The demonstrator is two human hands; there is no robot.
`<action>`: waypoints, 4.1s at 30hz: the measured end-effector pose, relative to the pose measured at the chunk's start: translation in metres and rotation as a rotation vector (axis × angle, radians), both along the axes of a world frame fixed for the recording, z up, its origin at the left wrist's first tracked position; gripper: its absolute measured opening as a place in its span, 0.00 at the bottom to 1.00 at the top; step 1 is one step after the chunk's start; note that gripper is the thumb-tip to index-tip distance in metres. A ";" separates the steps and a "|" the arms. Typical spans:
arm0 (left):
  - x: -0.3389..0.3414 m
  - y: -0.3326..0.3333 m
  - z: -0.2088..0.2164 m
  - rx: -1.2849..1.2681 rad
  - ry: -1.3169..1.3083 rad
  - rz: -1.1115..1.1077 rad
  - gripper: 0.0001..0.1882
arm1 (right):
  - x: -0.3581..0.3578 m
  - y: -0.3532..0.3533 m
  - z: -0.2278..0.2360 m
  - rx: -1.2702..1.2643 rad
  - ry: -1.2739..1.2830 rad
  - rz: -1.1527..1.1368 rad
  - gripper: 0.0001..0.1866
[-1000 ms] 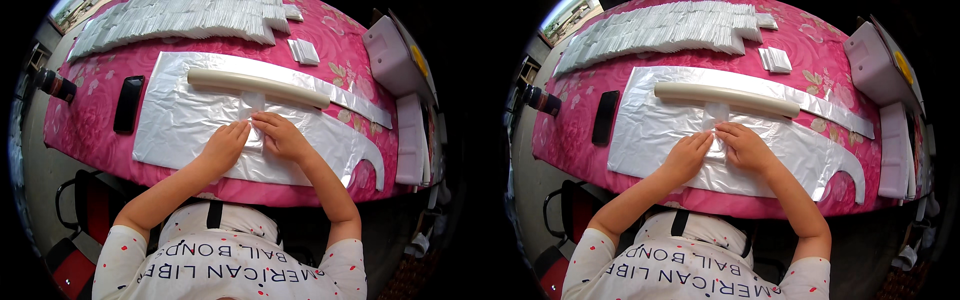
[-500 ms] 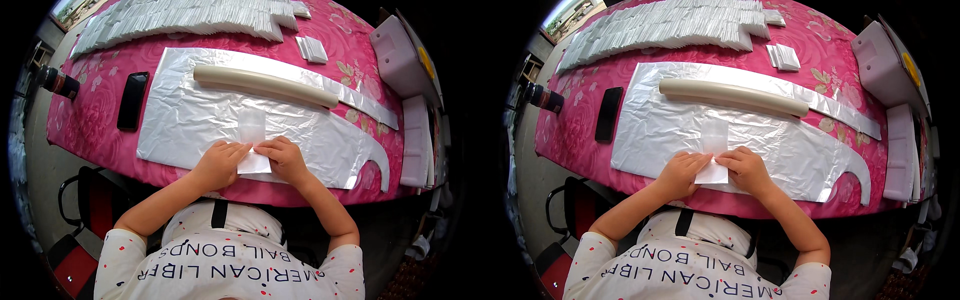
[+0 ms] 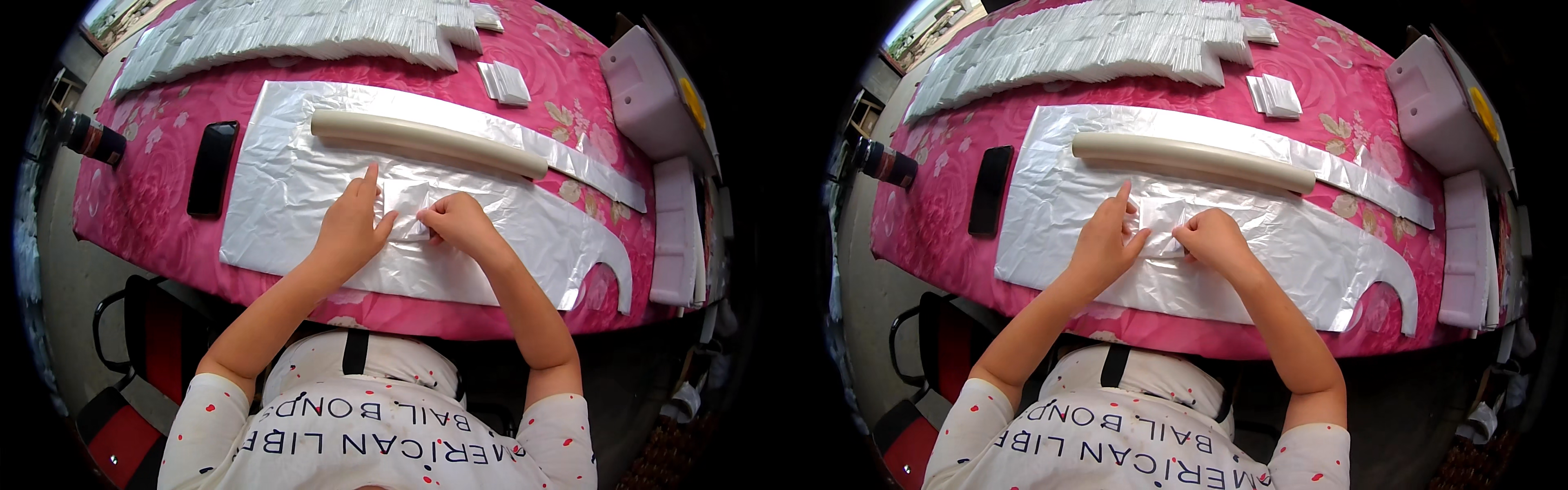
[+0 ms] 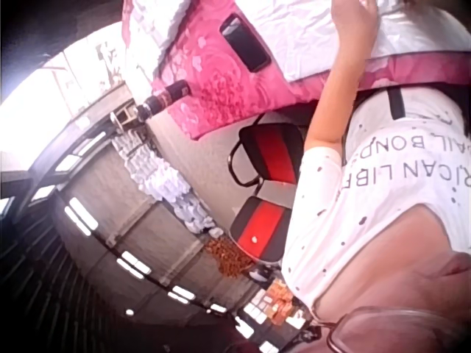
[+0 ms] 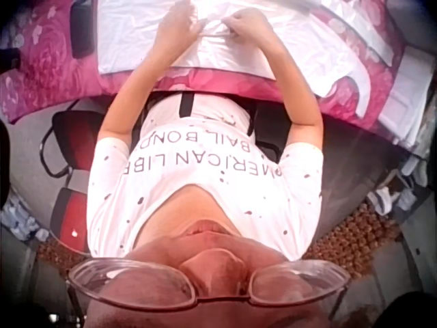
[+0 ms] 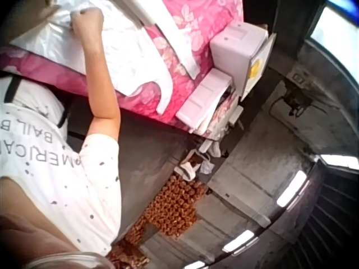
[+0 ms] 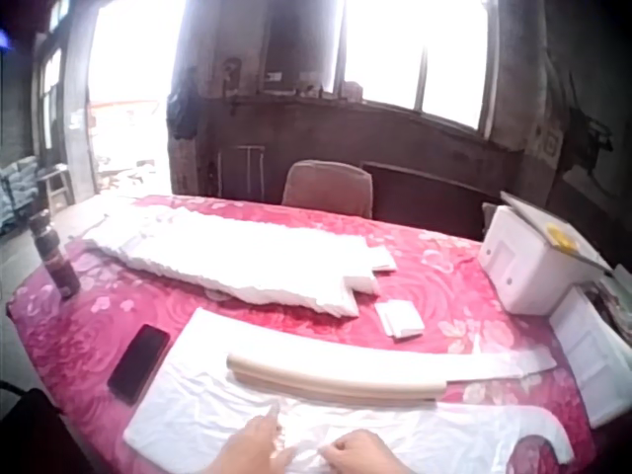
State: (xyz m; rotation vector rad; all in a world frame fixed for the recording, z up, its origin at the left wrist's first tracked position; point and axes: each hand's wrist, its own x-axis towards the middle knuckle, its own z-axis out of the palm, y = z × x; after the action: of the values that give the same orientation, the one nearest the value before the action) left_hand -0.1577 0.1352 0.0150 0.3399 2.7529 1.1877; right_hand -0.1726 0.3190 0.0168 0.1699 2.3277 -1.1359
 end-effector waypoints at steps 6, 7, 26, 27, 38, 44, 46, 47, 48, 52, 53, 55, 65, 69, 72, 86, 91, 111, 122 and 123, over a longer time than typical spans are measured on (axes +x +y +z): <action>0.020 0.015 -0.030 -0.283 0.418 -0.340 0.44 | 0.001 0.001 -0.017 -0.026 0.072 0.020 0.15; 0.022 0.017 -0.034 -0.319 0.386 -0.332 0.45 | 0.002 0.001 -0.018 -0.023 0.104 0.031 0.15; 0.077 -0.043 -0.029 0.728 -0.373 -0.167 0.23 | 0.001 -0.027 -0.009 0.249 0.943 0.466 0.27; 0.090 -0.057 -0.033 0.785 -0.578 -0.136 0.19 | -0.002 -0.036 -0.018 0.230 0.900 0.499 0.30; 0.171 -0.115 -0.052 0.907 -0.944 0.515 0.12 | 0.103 -0.152 -0.044 -0.193 0.615 0.725 0.32; 0.158 -0.117 -0.038 0.347 -0.480 0.052 0.11 | 0.091 -0.115 -0.011 -0.214 0.714 0.858 0.20; 0.138 -0.104 -0.001 0.202 -0.395 -0.075 0.11 | 0.073 -0.082 0.005 -0.206 0.637 0.969 0.11; 0.132 -0.099 0.006 0.206 -0.311 -0.091 0.12 | 0.068 -0.067 0.009 -0.237 0.629 0.948 0.08; 0.126 -0.095 0.011 0.215 -0.224 -0.111 0.14 | 0.062 -0.053 0.013 -0.262 0.619 0.927 0.06; 0.120 -0.092 0.013 0.213 -0.054 -0.056 0.19 | 0.008 0.006 0.024 -0.303 0.770 0.492 0.05; 0.118 -0.091 0.012 0.215 -0.015 -0.054 0.20 | -0.014 0.026 0.022 -0.252 0.842 0.349 0.04; 0.119 -0.089 0.011 0.229 -0.124 -0.045 0.19 | -0.066 0.071 -0.002 -0.301 0.807 -0.082 0.06; 0.125 -0.085 0.005 0.266 -0.181 -0.075 0.20 | -0.204 0.171 -0.035 0.342 0.638 -0.410 0.18; 0.126 -0.085 0.013 0.235 -0.196 -0.068 0.20 | -0.184 0.155 -0.021 0.589 0.879 -0.401 0.22; 0.122 -0.083 0.016 0.219 -0.157 -0.082 0.19 | -0.148 0.142 -0.014 0.242 0.872 -0.160 0.23; 0.042 0.018 -0.019 0.033 0.229 -0.338 0.41 | 0.104 0.090 -0.013 0.111 0.679 0.293 0.24; 0.038 0.053 -0.017 -0.107 0.320 -0.446 0.40 | 0.106 0.159 -0.030 0.551 0.714 0.153 0.29; 0.054 0.099 -0.006 -0.096 0.320 -0.738 0.33 | 0.109 0.297 -0.016 0.978 0.975 -0.487 0.08; 0.054 0.107 0.003 0.745 -0.509 -0.323 0.25 | 0.132 0.094 0.034 -0.537 0.328 -0.249 0.18; 0.053 0.104 -0.002 0.846 -0.637 -0.256 0.24 | 0.136 0.081 0.035 -0.542 0.356 -0.143 0.23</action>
State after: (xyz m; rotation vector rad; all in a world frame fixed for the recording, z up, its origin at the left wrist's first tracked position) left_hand -0.1046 0.2391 0.0133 0.2955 1.5376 1.9048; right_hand -0.0362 0.4004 0.0516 -0.0747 2.2189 -1.9558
